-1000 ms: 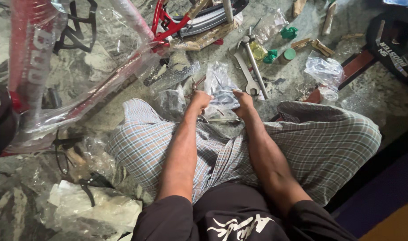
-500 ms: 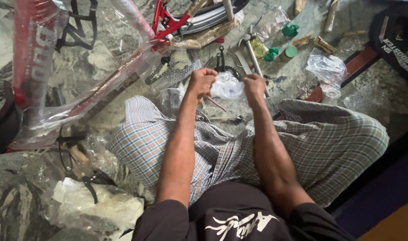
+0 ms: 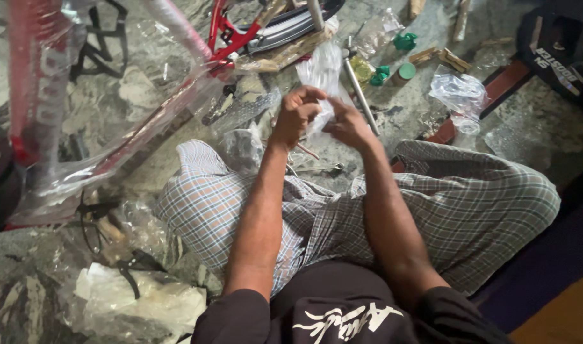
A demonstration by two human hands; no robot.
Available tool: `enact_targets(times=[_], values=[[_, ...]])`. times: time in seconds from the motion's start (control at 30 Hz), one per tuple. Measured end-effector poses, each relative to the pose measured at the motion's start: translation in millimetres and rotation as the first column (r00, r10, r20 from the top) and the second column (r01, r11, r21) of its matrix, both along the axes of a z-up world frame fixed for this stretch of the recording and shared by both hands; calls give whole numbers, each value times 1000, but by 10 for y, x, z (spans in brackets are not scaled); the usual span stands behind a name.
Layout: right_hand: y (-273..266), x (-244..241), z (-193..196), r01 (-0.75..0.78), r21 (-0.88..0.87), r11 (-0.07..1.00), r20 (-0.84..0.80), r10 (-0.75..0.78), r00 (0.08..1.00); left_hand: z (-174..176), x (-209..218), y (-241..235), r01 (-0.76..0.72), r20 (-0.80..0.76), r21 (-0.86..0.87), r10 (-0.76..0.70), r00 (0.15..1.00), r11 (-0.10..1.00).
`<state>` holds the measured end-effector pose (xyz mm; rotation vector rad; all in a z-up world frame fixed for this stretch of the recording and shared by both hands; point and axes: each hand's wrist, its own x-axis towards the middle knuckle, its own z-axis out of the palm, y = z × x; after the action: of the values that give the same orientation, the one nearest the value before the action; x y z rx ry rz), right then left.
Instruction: The person assembles a bicycle by attaching the crankset and tightening bolts on the frame using a wrench and hammer. They handle the crankset, chainring, and various tools while working on the floor.
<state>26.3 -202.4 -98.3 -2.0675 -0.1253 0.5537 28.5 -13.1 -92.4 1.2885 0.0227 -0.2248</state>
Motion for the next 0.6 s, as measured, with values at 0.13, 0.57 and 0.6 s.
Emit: enact_targets(times=[0.13,0.57,0.6], values=[[-203,13,-527,250,58,966,137,-256,957,-157,40,-188,-88,38,440,80,996,894],[-961,287,-826,856,116,503,466,-789,400,-185,93,-126,-254,183,720,177,967,646],[-882,267,-957,824,-75,561,121,-815,566,-197,81,-114,-278,207,725,186,960,631]])
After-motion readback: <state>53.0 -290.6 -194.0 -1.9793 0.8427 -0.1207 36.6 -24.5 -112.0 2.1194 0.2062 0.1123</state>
